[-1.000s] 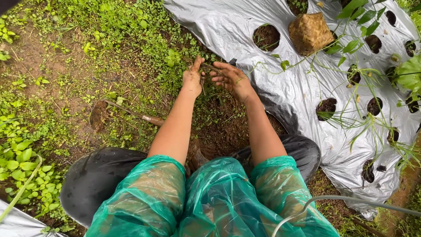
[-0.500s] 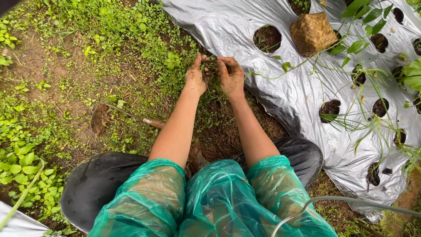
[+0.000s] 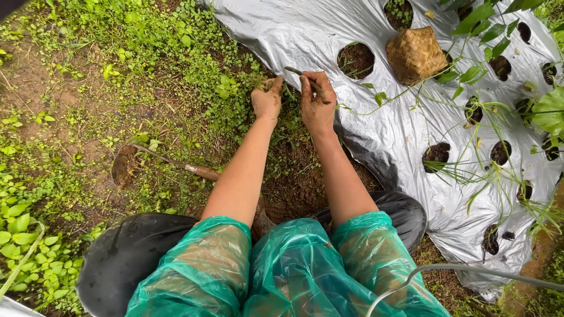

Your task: Weeding a garden bed by hand and using a small hand hoe to clear weeds from around plants.

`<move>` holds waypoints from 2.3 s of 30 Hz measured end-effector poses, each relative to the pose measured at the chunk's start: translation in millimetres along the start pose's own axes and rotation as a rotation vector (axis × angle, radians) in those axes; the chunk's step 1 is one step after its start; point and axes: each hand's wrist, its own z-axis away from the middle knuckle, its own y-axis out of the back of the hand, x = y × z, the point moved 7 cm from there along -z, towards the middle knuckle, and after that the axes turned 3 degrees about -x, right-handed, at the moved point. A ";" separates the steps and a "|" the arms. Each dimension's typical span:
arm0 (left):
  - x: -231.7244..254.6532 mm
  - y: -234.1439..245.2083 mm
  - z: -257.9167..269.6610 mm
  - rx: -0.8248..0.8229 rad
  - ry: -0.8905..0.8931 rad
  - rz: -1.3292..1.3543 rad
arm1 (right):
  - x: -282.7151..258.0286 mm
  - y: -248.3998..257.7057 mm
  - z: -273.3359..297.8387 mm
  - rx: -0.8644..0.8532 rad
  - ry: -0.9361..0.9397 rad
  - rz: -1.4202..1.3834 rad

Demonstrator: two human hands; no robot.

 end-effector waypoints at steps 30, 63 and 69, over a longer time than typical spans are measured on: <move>16.4 -13.4 4.9 0.005 -0.182 -0.177 | 10.1 -44.4 -14.3 -0.373 0.079 0.467; 3.7 -12.5 -0.8 -0.146 -0.092 0.014 | 65.6 -75.7 -9.6 -0.572 0.016 0.644; -8.7 -13.7 -9.2 -0.104 0.012 0.337 | 42.2 -71.1 -14.9 -0.587 -0.003 0.625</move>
